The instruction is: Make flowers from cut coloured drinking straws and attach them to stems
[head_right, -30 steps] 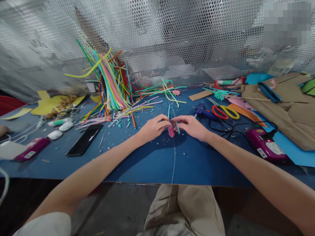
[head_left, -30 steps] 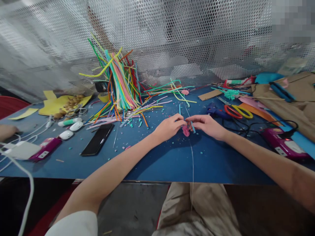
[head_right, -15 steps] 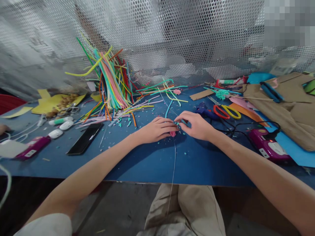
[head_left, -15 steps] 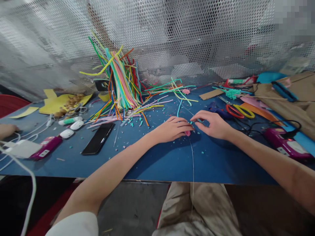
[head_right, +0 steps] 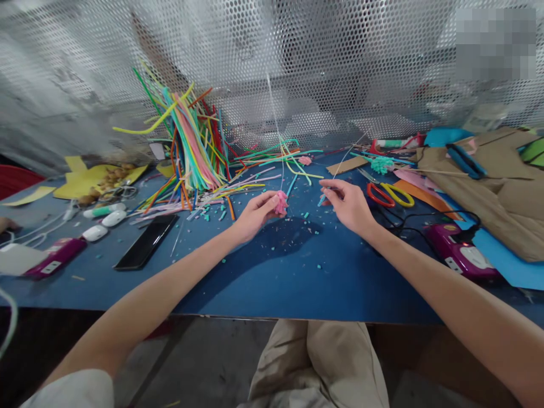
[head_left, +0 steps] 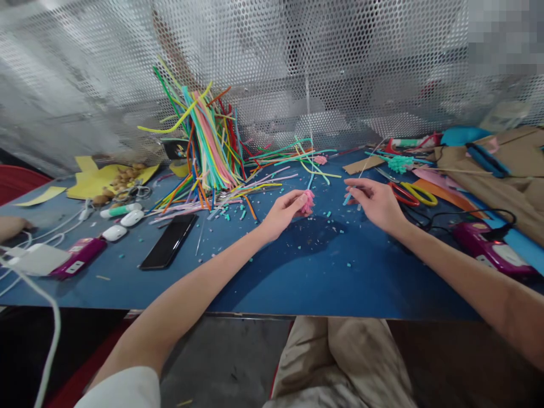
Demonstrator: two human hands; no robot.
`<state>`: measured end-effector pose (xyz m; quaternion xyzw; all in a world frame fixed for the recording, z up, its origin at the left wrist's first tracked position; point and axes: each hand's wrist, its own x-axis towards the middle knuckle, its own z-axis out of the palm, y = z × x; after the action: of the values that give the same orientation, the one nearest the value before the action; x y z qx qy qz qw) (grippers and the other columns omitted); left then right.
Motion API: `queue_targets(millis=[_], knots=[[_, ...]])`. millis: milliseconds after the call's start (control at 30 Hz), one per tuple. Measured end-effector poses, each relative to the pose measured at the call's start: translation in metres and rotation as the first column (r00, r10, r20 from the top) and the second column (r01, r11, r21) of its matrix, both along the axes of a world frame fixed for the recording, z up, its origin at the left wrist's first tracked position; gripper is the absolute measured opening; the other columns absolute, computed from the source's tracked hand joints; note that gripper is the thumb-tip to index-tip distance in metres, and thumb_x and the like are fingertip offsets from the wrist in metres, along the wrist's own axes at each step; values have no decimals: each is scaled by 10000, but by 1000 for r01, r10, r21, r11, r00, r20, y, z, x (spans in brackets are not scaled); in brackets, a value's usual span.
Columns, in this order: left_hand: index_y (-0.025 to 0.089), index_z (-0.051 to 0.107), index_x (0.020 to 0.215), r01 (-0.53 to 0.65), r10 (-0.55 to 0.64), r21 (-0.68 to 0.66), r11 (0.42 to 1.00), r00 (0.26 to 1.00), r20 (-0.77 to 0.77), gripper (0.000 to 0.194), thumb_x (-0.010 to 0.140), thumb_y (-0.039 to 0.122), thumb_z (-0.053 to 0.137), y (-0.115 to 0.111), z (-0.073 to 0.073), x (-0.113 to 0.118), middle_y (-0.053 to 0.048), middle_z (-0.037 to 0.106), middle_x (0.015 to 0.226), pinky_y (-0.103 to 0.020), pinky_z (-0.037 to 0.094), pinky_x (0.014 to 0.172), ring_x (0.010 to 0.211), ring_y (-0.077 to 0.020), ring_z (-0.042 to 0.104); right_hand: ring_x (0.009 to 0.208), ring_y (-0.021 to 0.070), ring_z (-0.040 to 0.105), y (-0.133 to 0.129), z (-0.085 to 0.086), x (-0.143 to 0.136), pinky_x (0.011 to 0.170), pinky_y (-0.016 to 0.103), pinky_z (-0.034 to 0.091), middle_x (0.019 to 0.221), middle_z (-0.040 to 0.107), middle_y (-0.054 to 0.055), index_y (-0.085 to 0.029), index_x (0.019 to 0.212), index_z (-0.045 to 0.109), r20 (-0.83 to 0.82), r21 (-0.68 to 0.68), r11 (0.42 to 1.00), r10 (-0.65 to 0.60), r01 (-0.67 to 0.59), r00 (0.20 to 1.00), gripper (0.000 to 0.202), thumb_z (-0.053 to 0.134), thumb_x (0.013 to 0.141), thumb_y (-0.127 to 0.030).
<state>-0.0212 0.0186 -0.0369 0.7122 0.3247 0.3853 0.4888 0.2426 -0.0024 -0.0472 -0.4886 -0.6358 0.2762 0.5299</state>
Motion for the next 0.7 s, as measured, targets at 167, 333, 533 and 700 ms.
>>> queue_targets(millis=[167, 333, 533, 700], knots=[[171, 616, 1032, 93, -14, -364, 927, 977, 213, 357, 931, 514, 600, -12, -1, 11, -45, 691, 931, -285, 597, 798, 768, -104, 685, 692, 163, 669, -11, 8, -16, 735, 384, 594, 933, 681, 50, -220, 1192, 556, -80, -11, 991, 129, -131, 988, 373, 681, 873, -367], [144, 629, 1093, 134, -33, -368, 920, 963, 269, 401, 903, 496, 652, -18, -2, 17, -80, 677, 1105, -269, 579, 828, 845, -118, 697, 685, 163, 636, -24, 15, -30, 737, 392, 561, 878, 679, 16, -276, 1369, 331, -148, -16, 978, 203, -207, 968, 558, 625, 912, -401], [150, 634, 1179, 182, -131, -325, 928, 976, 174, 452, 877, 481, 688, -18, -5, 15, -64, 695, 990, -300, 562, 871, 902, -152, 697, 703, 175, 649, -23, 16, -29, 754, 394, 559, 904, 722, 47, -233, 1270, 472, -174, -106, 962, 230, -251, 957, 549, 735, 820, -405], [136, 646, 1215, 199, -181, -277, 940, 980, 88, 485, 858, 457, 716, -22, -4, 15, -89, 714, 1024, -301, 550, 874, 911, -166, 698, 679, 180, 666, -21, 15, -27, 713, 377, 576, 763, 708, 44, -183, 899, 664, -165, -156, 952, 238, -264, 957, 332, 783, 753, -457]])
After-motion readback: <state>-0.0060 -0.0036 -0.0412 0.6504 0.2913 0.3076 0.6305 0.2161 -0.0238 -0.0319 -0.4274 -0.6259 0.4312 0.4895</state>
